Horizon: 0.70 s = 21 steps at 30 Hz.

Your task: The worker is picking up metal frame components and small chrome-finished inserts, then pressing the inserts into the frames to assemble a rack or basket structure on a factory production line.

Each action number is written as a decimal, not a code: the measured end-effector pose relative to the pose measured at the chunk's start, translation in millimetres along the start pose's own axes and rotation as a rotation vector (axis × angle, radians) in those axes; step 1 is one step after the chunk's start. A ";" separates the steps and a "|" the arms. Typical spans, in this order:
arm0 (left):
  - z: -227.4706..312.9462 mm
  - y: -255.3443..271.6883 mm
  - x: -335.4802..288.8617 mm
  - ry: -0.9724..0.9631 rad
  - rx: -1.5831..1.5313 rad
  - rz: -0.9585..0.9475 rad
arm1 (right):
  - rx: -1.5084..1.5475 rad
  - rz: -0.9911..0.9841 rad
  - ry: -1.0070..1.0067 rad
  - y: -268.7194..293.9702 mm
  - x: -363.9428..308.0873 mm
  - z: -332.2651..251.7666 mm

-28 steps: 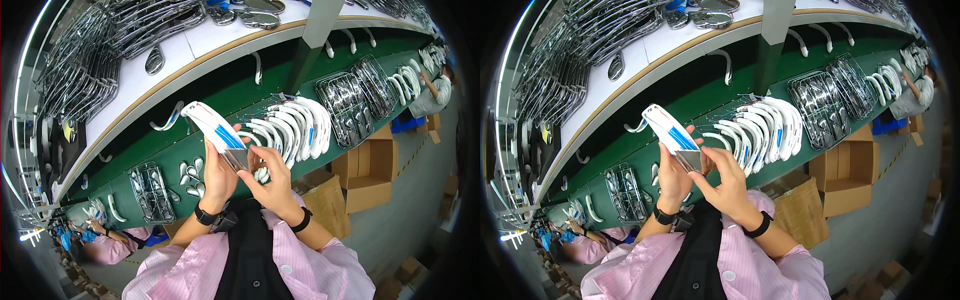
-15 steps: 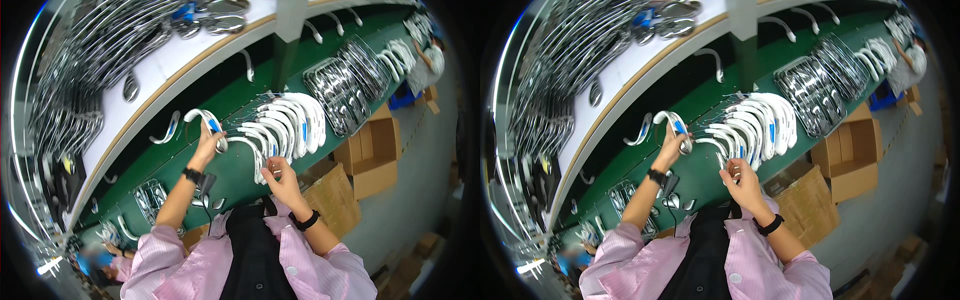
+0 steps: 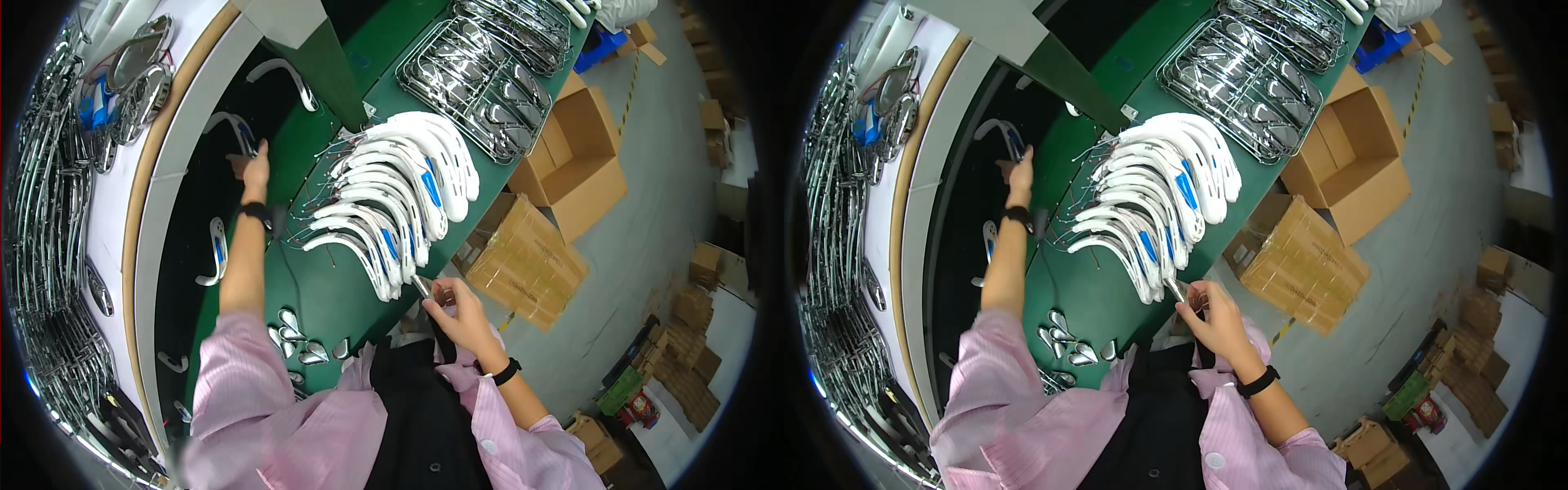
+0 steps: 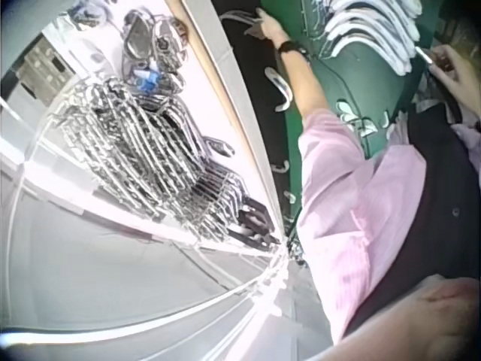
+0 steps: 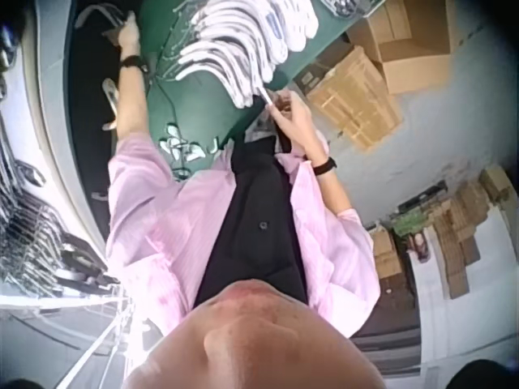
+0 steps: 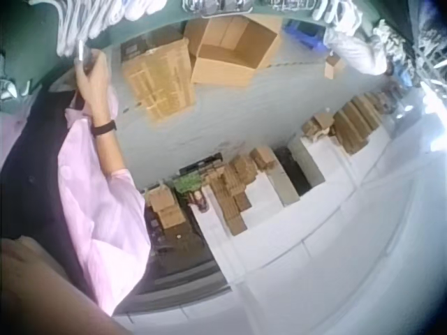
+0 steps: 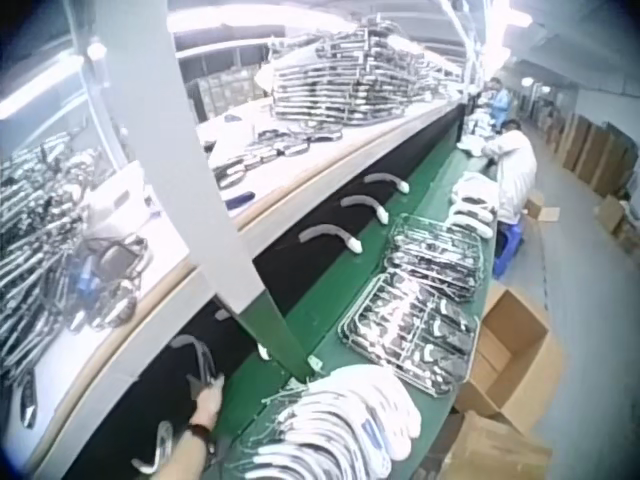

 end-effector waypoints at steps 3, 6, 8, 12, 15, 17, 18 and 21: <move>106.1 4.9 -165.3 -0.656 -0.080 0.092 | 0.083 0.045 -0.012 15.2 8.8 5.1; 135.3 -44.8 -292.8 -0.449 -0.473 -0.593 | 0.299 0.095 -0.027 28.6 20.5 22.5; 128.4 -83.2 -330.4 -0.150 -0.414 -0.711 | 0.406 0.183 -0.035 46.6 25.9 25.7; 133.5 -116.5 -332.6 -0.119 -0.354 -0.674 | 0.478 0.244 -0.011 71.4 33.9 38.4; 105.9 -131.5 -322.9 -0.024 -0.615 -0.815 | 0.477 0.253 0.060 81.2 36.7 25.9; 104.2 -108.5 -325.0 0.047 -0.824 -0.810 | 0.471 0.265 0.089 87.1 36.7 15.7; 116.7 -83.7 -331.6 0.151 -1.050 -0.783 | 0.443 0.275 0.116 89.2 36.7 6.8; 138.8 -18.9 -348.0 0.378 -1.371 -0.846 | 0.365 0.249 0.235 86.7 37.0 -40.6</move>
Point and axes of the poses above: each hand's wrist, its own x-axis towards the middle knuckle, its own y-axis out of the back of the hand, z = x × y, the point moved 10 cm from there along x, towards the middle knuckle, and after that the axes turned 14 degrees about -x, right-handed, at the moved point
